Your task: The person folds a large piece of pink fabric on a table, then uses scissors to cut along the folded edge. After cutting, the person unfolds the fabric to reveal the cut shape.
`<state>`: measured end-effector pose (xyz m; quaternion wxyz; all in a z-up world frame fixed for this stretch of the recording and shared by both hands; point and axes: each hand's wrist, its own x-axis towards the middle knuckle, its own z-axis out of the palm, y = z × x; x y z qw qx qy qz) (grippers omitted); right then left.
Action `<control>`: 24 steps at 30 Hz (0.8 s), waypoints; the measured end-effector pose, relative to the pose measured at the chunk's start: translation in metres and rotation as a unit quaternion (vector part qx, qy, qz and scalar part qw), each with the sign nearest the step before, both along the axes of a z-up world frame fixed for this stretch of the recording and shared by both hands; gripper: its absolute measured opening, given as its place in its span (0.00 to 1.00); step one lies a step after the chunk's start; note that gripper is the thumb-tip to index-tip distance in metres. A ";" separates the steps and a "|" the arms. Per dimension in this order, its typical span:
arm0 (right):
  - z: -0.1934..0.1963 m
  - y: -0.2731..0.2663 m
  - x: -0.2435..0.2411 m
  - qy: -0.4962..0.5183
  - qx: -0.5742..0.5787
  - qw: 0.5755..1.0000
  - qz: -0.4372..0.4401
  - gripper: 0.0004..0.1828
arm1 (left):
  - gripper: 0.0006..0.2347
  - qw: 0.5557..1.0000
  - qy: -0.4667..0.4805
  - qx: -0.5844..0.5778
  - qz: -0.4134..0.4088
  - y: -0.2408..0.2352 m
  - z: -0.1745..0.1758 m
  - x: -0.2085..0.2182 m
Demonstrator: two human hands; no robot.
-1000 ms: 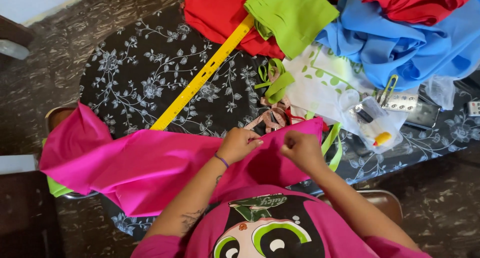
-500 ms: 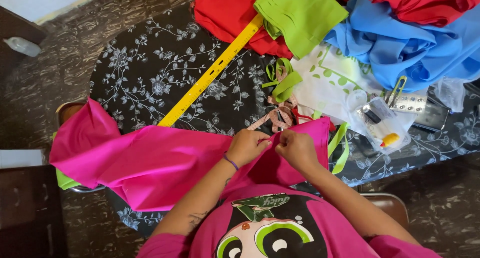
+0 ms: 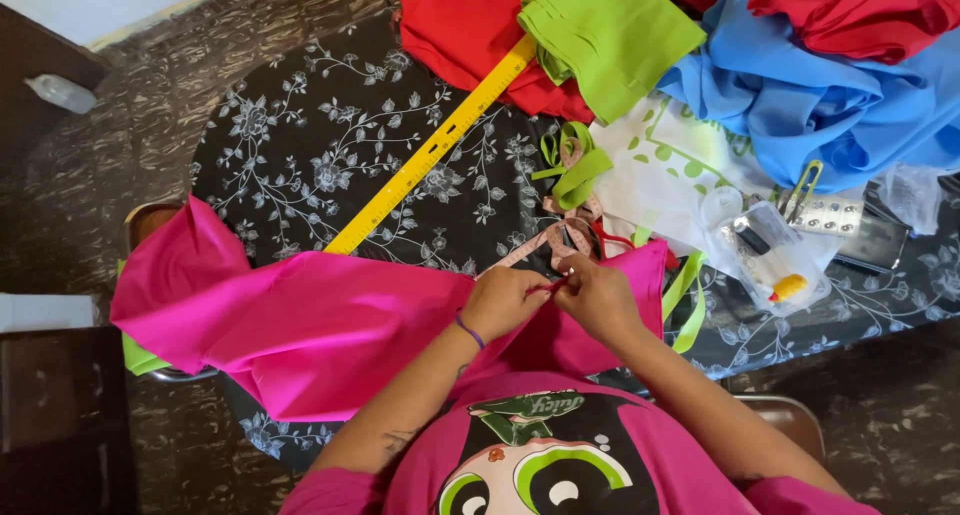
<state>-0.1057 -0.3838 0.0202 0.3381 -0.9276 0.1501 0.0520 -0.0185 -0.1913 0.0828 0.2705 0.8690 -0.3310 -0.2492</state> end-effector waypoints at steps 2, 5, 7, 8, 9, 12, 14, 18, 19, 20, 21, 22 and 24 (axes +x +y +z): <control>0.004 -0.005 0.000 -0.006 0.014 1.000 0.019 0.17 | 0.12 1.000 0.004 -0.001 0.005 0.003 0.001 0.003; 0.019 -0.012 -0.001 -0.041 0.023 0.997 0.054 0.14 | 0.11 1.000 0.011 -0.006 0.012 0.006 -0.002 0.009; 0.030 -0.018 -0.002 -0.058 0.050 0.994 0.080 0.14 | 0.12 0.997 0.075 -0.020 0.022 0.008 -0.007 0.012; 0.029 -0.022 -0.001 -0.058 0.050 0.994 0.080 0.14 | 0.12 0.997 0.075 -0.020 0.023 0.009 -0.005 0.013; 0.027 -0.025 0.000 -0.063 0.060 0.992 0.095 0.14 | 0.12 0.996 0.091 -0.022 0.010 0.010 -0.003 0.015; 0.037 -0.029 0.002 -0.067 0.089 0.988 0.111 0.15 | 0.11 0.991 0.125 -0.035 -0.008 0.009 -0.005 0.017; 0.046 -0.030 0.001 -0.067 0.108 0.985 0.112 0.15 | 0.11 0.988 0.145 -0.045 -0.014 0.009 -0.013 0.017; 0.062 -0.032 -0.001 -0.046 0.177 0.978 0.102 0.16 | 0.11 0.980 0.179 -0.080 -0.027 0.010 -0.011 0.019; 0.067 -0.031 -0.001 -0.039 0.196 0.975 0.095 0.16 | 0.11 0.977 0.191 -0.092 -0.031 0.010 -0.006 0.019; 0.065 -0.032 -0.001 -0.039 0.196 0.975 0.095 0.16 | 0.11 0.977 0.192 -0.092 -0.031 0.011 -0.010 0.020; 0.063 -0.033 -0.001 -0.035 0.207 0.972 0.102 0.16 | 0.11 0.974 0.200 -0.094 -0.038 0.012 -0.014 0.021; 0.061 -0.033 -0.001 -0.031 0.219 0.969 0.109 0.16 | 0.11 0.972 0.209 -0.096 -0.045 0.012 -0.018 0.021; 0.060 -0.033 0.000 -0.024 0.238 0.965 0.107 0.16 | 0.11 0.971 0.214 -0.099 -0.049 0.013 -0.019 0.021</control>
